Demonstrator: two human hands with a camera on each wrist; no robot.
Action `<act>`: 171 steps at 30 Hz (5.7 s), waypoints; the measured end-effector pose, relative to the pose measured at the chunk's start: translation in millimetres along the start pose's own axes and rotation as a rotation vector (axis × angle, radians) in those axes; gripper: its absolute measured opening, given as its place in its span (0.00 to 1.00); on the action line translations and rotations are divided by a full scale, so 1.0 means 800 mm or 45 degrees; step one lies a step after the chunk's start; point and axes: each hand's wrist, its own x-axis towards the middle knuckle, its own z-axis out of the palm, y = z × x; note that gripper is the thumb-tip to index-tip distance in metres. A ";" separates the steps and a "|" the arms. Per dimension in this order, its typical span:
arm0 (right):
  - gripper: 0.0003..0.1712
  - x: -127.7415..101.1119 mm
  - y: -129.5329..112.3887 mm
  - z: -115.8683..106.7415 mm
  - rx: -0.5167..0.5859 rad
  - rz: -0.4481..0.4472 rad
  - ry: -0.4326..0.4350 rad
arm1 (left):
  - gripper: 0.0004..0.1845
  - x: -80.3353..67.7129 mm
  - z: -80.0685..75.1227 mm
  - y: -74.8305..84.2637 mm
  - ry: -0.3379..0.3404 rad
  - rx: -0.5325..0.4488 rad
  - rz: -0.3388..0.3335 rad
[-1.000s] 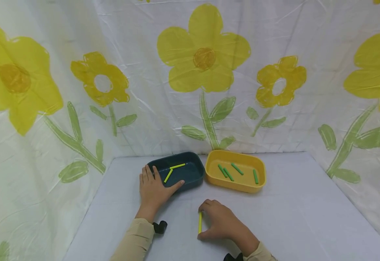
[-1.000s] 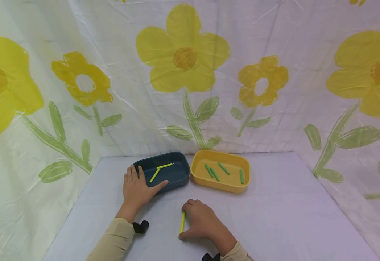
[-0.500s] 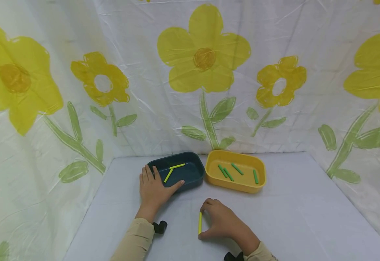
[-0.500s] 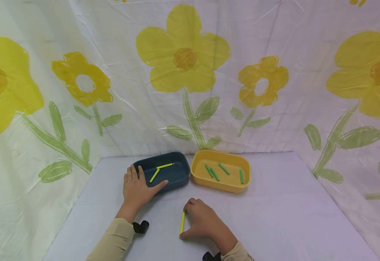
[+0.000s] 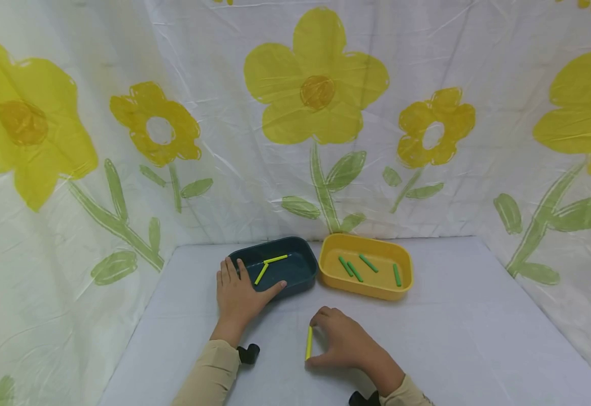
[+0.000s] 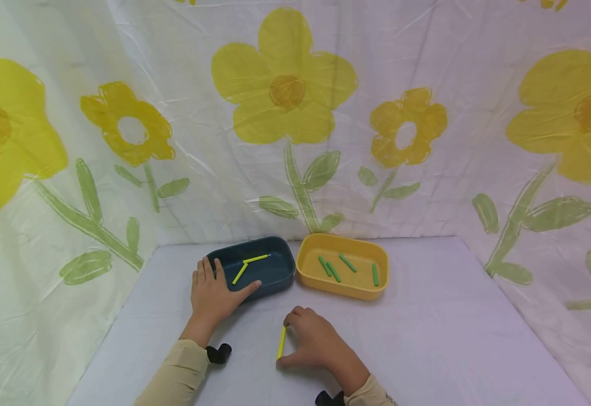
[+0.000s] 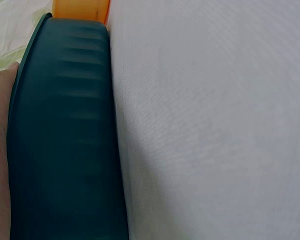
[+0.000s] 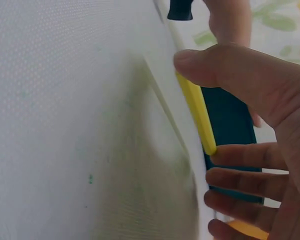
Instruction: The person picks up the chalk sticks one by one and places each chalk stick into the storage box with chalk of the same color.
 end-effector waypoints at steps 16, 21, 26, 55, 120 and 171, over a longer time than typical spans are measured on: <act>0.42 0.009 -0.001 -0.014 0.054 0.046 0.241 | 0.80 0.000 -0.002 0.000 0.014 -0.036 0.008; 0.42 0.015 -0.001 -0.021 0.072 0.076 0.304 | 0.79 0.000 -0.004 0.002 0.015 -0.042 0.008; 0.45 0.021 0.003 -0.023 0.095 0.078 0.386 | 0.80 -0.001 -0.004 0.002 0.010 -0.043 0.013; 0.42 0.059 0.015 -0.027 0.162 0.097 0.636 | 0.81 0.003 0.005 -0.004 -0.010 0.013 0.014; 0.48 0.107 0.011 -0.045 0.006 0.442 0.490 | 0.80 0.004 0.006 -0.004 -0.003 0.014 0.014; 0.23 0.081 0.024 -0.039 -0.051 0.167 0.712 | 0.79 0.004 0.002 -0.002 -0.005 0.031 0.020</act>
